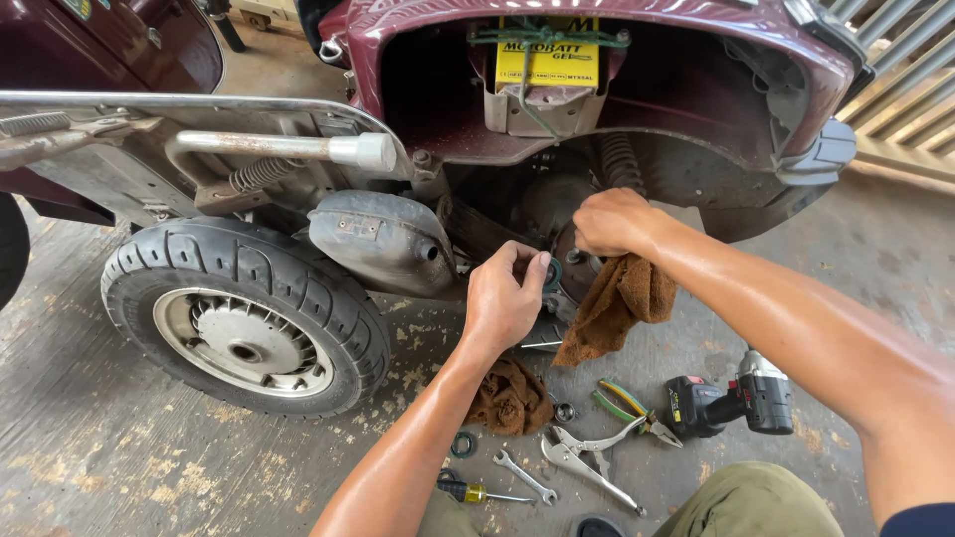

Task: The person kneels beside a scooter with the front wheel removed and cleans the wheel hub and surrounding parts with a rag. They handle a green rubber oil seal, wipe it, and press it into place on the wheel hub, adjusting it by hand.

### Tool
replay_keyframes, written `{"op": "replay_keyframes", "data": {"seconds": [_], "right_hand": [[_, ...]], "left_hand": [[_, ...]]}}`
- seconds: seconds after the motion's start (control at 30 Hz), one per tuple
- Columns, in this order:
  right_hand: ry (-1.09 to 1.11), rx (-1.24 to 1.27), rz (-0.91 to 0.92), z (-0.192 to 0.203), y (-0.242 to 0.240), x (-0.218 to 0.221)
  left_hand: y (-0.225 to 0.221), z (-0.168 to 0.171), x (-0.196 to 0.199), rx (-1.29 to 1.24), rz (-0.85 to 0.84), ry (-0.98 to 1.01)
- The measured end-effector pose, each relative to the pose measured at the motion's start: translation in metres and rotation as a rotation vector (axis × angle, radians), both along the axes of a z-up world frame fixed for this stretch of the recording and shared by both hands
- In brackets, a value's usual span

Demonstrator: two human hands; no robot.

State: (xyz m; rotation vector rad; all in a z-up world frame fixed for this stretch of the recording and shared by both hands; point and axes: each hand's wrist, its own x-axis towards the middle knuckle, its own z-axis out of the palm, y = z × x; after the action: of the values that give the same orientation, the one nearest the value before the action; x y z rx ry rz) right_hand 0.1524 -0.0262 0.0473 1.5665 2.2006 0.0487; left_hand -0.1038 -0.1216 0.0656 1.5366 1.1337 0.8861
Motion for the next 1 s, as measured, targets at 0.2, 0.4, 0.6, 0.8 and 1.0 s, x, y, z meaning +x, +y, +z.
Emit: {"op": "replay_keyframes", "data": {"seconds": [0.2, 0.4, 0.6, 0.8, 1.0], "right_hand": [[0.264, -0.28, -0.31, 0.037, -0.003, -0.008], [0.252, -0.276, -0.341, 0.021, 0.012, -0.005], [0.198, -0.271, -0.325, 0.023, 0.011, -0.011], [-0.011, -0.287, -0.158, 0.031, 0.018, -0.02], [-0.019, -0.165, -0.173, 0.022, 0.014, -0.017]], "left_hand": [[-0.002, 0.009, -0.002, -0.012, -0.014, 0.001], [-0.002, 0.007, 0.0, -0.006, 0.0, -0.008], [-0.003, 0.008, -0.01, 0.051, 0.024, -0.045], [0.0, 0.005, -0.01, 0.074, 0.025, -0.05], [0.003, 0.0, -0.014, 0.073, 0.041, -0.019]]}}
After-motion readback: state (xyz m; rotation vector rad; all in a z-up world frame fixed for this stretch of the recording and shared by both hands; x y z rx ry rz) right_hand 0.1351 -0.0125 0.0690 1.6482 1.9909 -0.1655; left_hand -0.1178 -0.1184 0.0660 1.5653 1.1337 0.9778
